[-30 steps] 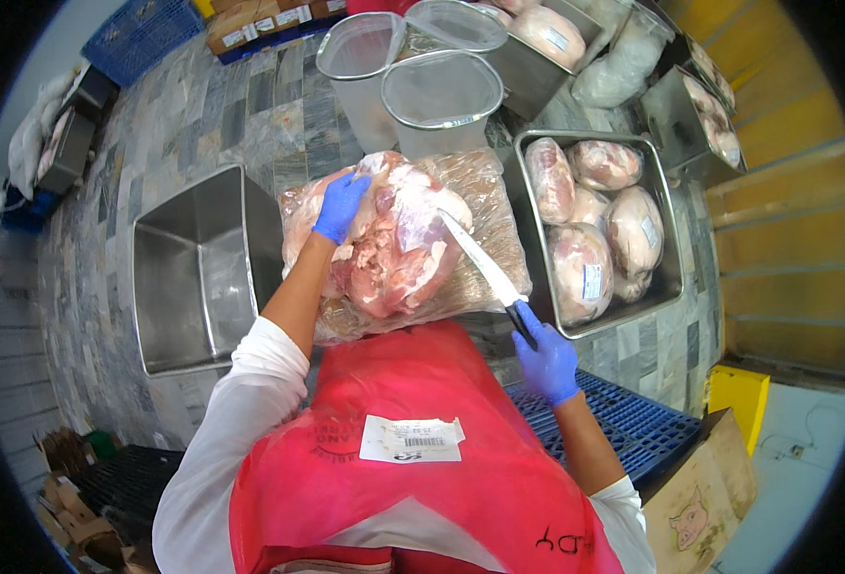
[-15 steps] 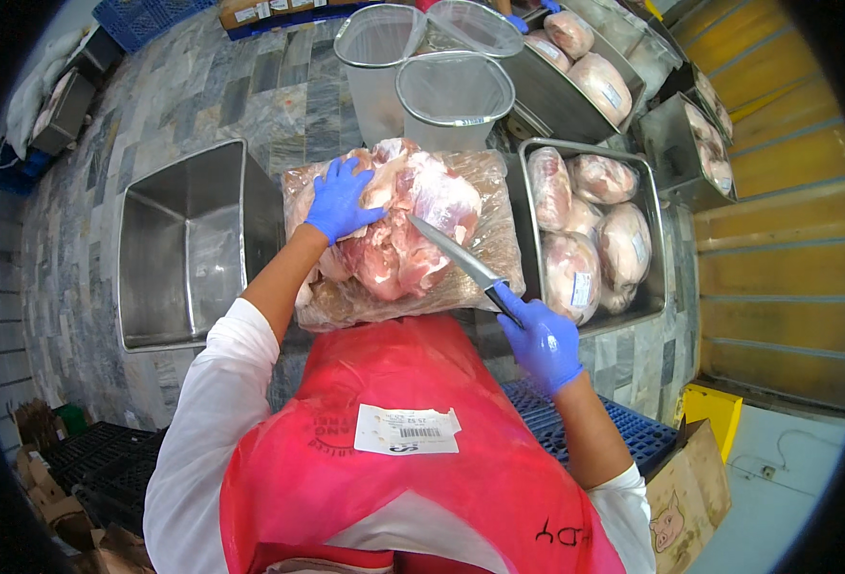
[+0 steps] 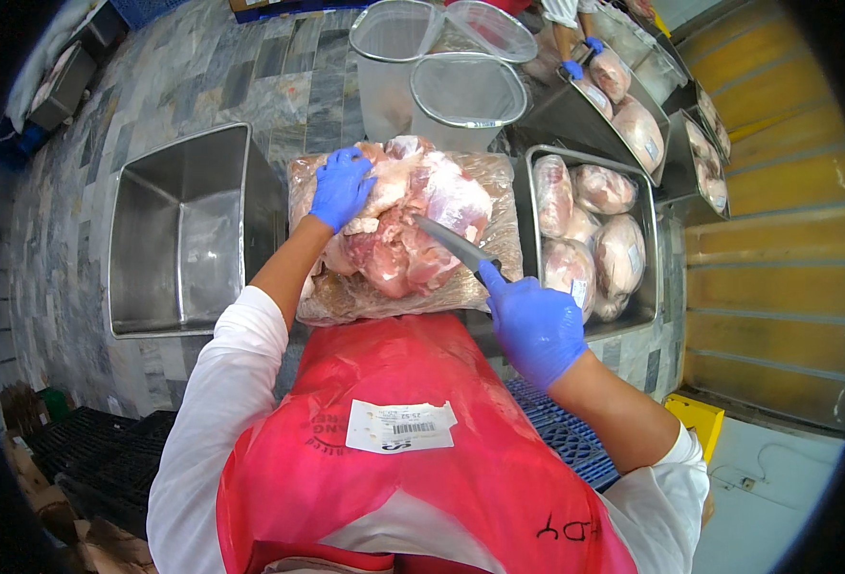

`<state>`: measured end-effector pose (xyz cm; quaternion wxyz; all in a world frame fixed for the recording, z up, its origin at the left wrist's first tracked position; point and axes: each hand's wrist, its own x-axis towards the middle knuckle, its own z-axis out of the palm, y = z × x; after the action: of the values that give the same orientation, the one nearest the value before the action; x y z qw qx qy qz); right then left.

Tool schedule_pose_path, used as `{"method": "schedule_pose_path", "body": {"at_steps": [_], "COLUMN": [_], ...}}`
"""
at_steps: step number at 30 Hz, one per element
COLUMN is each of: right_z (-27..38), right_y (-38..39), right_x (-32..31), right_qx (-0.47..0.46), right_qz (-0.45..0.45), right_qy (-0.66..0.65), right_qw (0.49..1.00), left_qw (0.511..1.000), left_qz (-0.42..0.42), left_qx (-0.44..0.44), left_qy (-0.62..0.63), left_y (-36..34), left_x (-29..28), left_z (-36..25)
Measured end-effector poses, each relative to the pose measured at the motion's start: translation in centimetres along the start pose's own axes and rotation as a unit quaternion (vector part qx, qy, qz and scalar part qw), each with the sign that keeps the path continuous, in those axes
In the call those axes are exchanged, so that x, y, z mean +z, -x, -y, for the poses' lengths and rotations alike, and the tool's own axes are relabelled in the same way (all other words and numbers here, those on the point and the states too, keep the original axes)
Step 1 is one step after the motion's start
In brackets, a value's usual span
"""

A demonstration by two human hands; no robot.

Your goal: The person unwraps a large piece of meat from plastic packaging and uses a knife to trim and cut it on a cutting board. The trimmed pieces are placed into a metal tray nearby.

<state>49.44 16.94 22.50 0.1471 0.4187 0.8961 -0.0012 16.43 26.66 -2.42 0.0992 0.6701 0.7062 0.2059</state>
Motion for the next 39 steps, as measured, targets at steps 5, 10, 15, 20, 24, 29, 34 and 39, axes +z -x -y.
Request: {"method": "schedule_pose_path", "body": {"at_steps": [5,10,15,20,24,29,34,39], "right_z": [0.1,1.1,1.1,-4.4,-8.4,-8.4,-4.7,-3.3], "right_y": [-0.7,-2.4,-5.8,-5.3,-3.7,-2.9,-2.0,-2.3], "right_x": [-1.1,-2.7,-2.5,3.1,10.4,20.8,25.0,27.8], "right_qx": [-0.004,0.0,-0.039,-0.038,-0.022,-0.008,0.037,0.043], "right_qz": [0.017,0.049,0.086,0.072,0.024,-0.11,-0.169,-0.209], "right_qy": [0.019,0.036,0.039,-0.042,-0.118,-0.241,-0.223,-0.239], "right_qw": [1.0,0.998,0.995,0.996,0.993,0.964,0.959,0.947], "left_qw": [0.987,0.992,0.995,0.992,0.993,0.99,0.987,0.993], "left_qz": [0.041,0.041,0.009,-0.015,-0.008,-0.027,0.032,-0.012], "left_qx": [-0.157,-0.108,-0.085,-0.085,-0.069,-0.04,-0.02,-0.053], "left_qy": [0.017,0.056,0.049,0.088,0.095,0.133,0.159,0.105], "left_y": [-1.6,-2.2,-1.7,-1.0,-1.8,-2.2,-2.7,-0.9], "left_x": [-1.6,-0.8,0.0,-0.2,0.3,2.0,1.6,0.3], "left_z": [-0.5,1.7,2.3,3.2,3.1,4.9,5.9,4.1]}}
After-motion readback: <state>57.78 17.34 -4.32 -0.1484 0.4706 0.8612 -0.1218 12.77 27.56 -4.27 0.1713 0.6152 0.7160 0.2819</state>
